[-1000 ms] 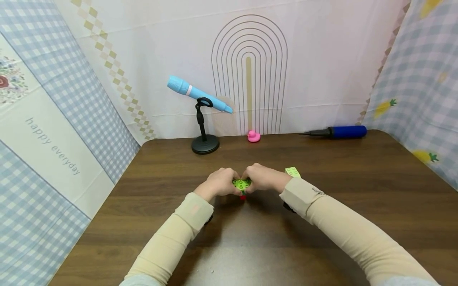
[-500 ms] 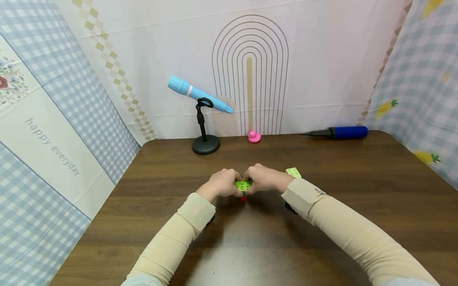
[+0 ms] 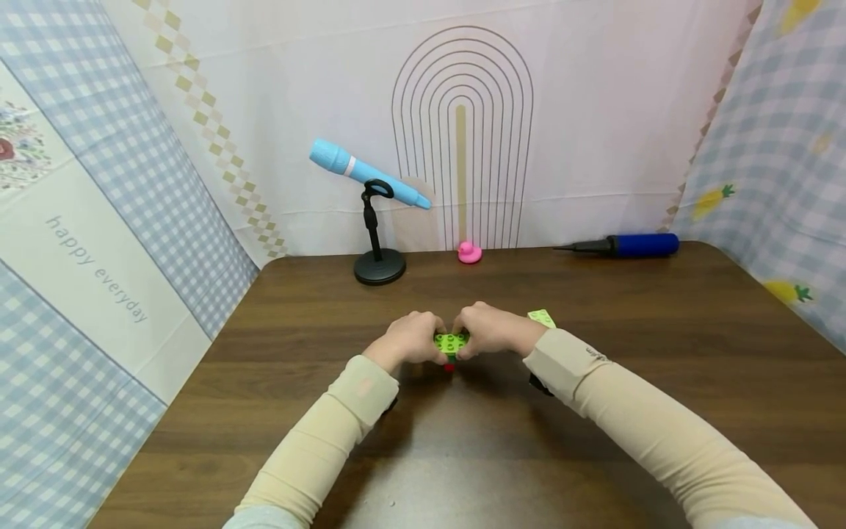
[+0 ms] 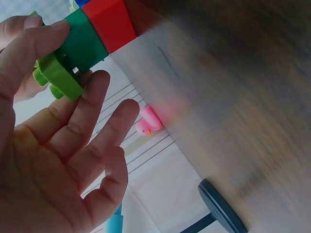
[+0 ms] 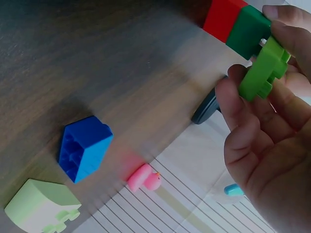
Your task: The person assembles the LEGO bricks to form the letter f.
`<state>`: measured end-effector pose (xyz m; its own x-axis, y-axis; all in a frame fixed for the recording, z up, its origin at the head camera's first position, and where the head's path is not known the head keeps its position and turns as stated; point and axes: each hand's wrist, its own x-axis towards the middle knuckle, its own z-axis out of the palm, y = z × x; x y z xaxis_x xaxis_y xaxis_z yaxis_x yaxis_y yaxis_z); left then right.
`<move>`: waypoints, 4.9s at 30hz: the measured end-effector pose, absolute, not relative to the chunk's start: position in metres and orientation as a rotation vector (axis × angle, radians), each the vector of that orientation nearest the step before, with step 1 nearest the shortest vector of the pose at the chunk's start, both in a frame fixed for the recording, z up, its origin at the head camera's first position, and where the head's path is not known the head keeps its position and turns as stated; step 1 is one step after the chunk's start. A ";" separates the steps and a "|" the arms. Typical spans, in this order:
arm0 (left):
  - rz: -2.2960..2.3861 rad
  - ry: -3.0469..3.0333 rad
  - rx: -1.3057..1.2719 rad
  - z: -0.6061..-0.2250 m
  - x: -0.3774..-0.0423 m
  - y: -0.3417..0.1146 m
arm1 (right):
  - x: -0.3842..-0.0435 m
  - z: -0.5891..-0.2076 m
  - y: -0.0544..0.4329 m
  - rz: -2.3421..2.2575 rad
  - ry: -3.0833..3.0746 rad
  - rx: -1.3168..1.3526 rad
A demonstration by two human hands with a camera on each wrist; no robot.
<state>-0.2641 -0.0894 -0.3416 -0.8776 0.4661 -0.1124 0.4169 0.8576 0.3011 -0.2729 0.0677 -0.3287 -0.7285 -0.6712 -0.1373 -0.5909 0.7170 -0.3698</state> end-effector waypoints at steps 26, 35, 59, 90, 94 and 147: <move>0.460 2.836 0.730 -0.342 -0.266 -0.091 | -0.276 -0.333 0.063 -0.401 2.687 -1.052; 0.388 2.847 0.722 -0.341 -0.267 -0.089 | -0.273 -0.331 0.068 -0.420 2.669 -1.041; 0.342 2.875 0.648 -0.340 -0.264 -0.087 | -0.286 -0.338 0.125 -0.060 2.797 -0.500; 0.372 2.841 0.601 -0.340 -0.265 -0.085 | -0.272 -0.329 0.109 -0.355 2.918 -0.611; 0.390 2.831 0.603 -0.339 -0.265 -0.086 | -0.270 -0.328 0.104 -0.391 2.937 -0.657; 0.535 2.760 0.699 -0.341 -0.269 -0.093 | -0.268 -0.341 0.070 -0.684 2.803 -0.809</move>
